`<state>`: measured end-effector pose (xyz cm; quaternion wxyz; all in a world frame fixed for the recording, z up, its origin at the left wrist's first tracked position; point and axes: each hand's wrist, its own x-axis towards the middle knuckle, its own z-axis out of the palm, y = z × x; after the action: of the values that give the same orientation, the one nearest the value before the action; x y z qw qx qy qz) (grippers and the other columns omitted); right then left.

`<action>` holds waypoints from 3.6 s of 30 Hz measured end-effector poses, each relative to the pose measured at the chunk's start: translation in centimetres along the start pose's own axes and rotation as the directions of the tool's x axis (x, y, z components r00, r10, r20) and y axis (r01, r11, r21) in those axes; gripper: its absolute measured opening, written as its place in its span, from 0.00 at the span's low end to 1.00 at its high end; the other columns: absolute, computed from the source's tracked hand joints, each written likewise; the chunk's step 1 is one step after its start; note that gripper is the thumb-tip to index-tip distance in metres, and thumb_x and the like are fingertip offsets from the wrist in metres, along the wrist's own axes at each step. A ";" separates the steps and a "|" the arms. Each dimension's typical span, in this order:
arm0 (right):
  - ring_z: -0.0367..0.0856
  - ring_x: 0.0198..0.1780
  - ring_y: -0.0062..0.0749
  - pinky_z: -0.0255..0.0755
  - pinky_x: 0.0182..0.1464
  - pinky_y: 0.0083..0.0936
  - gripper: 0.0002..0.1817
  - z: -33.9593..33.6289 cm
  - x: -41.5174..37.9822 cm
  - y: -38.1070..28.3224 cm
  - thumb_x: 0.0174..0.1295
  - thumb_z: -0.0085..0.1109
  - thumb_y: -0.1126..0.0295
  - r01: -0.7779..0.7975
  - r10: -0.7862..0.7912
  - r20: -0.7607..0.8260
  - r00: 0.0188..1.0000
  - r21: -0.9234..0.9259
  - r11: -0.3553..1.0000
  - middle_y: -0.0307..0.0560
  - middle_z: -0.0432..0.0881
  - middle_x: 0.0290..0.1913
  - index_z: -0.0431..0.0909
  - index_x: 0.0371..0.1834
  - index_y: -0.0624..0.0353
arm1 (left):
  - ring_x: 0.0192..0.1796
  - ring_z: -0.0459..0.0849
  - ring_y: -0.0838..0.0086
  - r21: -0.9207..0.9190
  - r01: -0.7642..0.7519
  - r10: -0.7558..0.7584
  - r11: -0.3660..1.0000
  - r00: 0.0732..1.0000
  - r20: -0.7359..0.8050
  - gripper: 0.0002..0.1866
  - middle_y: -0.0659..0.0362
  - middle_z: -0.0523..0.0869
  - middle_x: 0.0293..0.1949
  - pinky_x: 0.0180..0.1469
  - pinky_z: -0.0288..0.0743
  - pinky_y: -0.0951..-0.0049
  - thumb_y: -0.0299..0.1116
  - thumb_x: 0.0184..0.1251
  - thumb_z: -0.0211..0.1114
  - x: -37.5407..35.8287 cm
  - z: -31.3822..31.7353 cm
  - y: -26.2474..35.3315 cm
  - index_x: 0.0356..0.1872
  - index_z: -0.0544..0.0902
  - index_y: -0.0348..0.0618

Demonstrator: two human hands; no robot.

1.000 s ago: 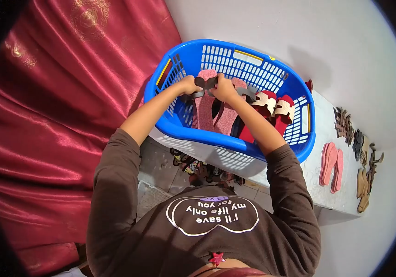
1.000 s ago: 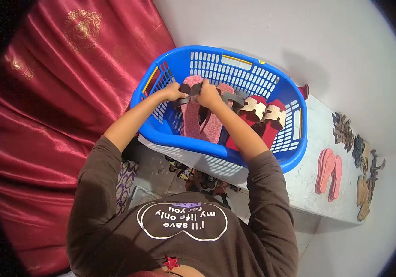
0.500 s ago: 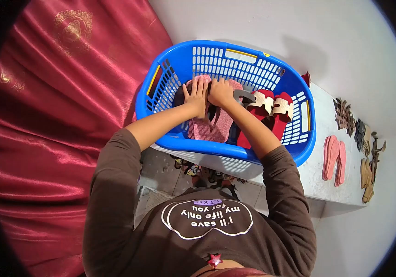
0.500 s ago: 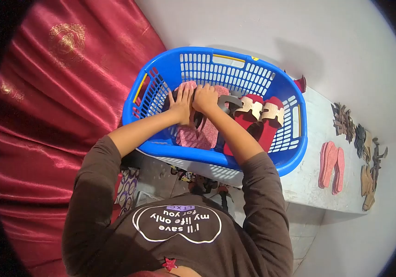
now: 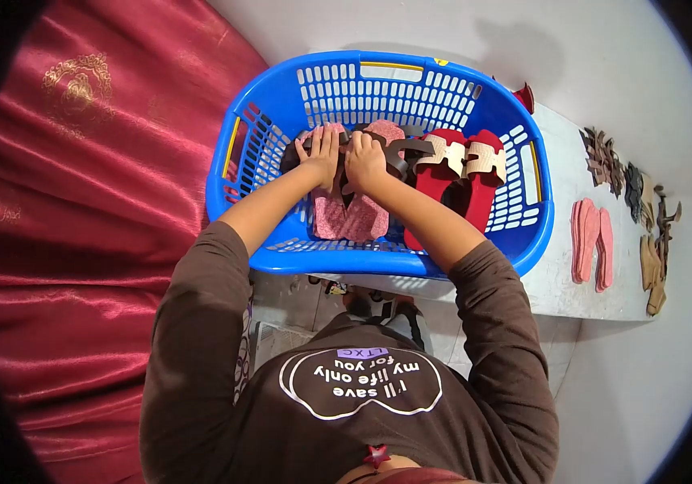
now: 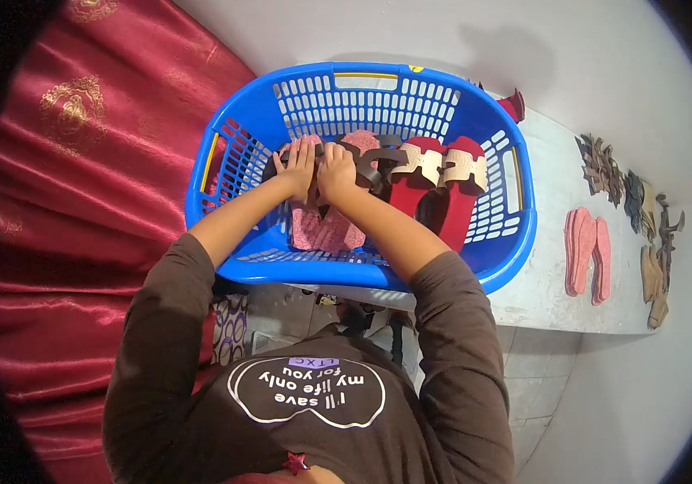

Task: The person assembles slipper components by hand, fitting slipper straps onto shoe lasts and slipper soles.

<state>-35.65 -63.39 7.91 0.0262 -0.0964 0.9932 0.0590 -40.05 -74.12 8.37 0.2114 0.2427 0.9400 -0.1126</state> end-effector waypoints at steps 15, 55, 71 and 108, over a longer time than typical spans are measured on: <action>0.60 0.56 0.40 0.55 0.55 0.32 0.34 1.5 -1.0 -0.9 0.53 0.50 0.59 -0.079 0.064 -0.069 0.996 -0.256 0.963 0.52 0.60 0.57 0.58 0.61 0.68 | 0.70 0.28 0.51 -0.020 -0.085 0.083 0.996 0.993 -0.086 0.78 0.47 0.29 0.69 0.61 0.37 0.32 0.53 0.16 0.80 0.0 0.5 -0.3 0.66 0.30 0.35; 0.71 0.48 0.35 0.67 0.46 0.26 0.14 -11.4 -26.1 6.4 0.50 0.59 0.76 0.131 0.590 -0.547 0.594 0.789 0.600 0.48 0.72 0.45 0.75 0.42 0.59 | 0.70 0.37 0.47 -0.379 -0.594 0.457 0.710 0.798 -0.393 0.49 0.39 0.43 0.67 0.67 0.41 0.52 0.60 0.45 0.65 -14.8 -9.7 -0.1 0.65 0.57 0.43; 0.75 0.39 0.22 0.70 0.44 0.19 0.09 -3.6 -51.7 10.6 0.58 0.55 0.74 0.229 0.847 -0.218 0.485 0.966 0.117 0.42 0.78 0.36 0.74 0.41 0.65 | 0.61 0.66 0.59 -0.842 -0.538 0.723 0.033 0.595 -0.352 0.35 0.48 0.68 0.58 0.62 0.59 0.63 0.37 0.57 0.64 -30.0 -4.6 17.3 0.64 0.58 0.42; 0.76 0.37 0.28 0.69 0.42 0.23 0.11 2.4 -74.3 34.7 0.54 0.55 0.73 -0.226 0.973 -0.052 0.224 0.969 0.104 0.44 0.77 0.35 0.75 0.40 0.62 | 0.51 0.73 0.52 -0.420 -0.812 0.827 0.405 0.521 -0.211 0.19 0.44 0.76 0.47 0.53 0.67 0.62 0.25 0.46 0.54 -10.6 -1.0 75.5 0.44 0.74 0.41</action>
<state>30.51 -15.29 14.12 -0.3629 0.4034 0.7067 -0.4540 6.04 -13.40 5.81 0.3050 0.6104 0.6930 0.2325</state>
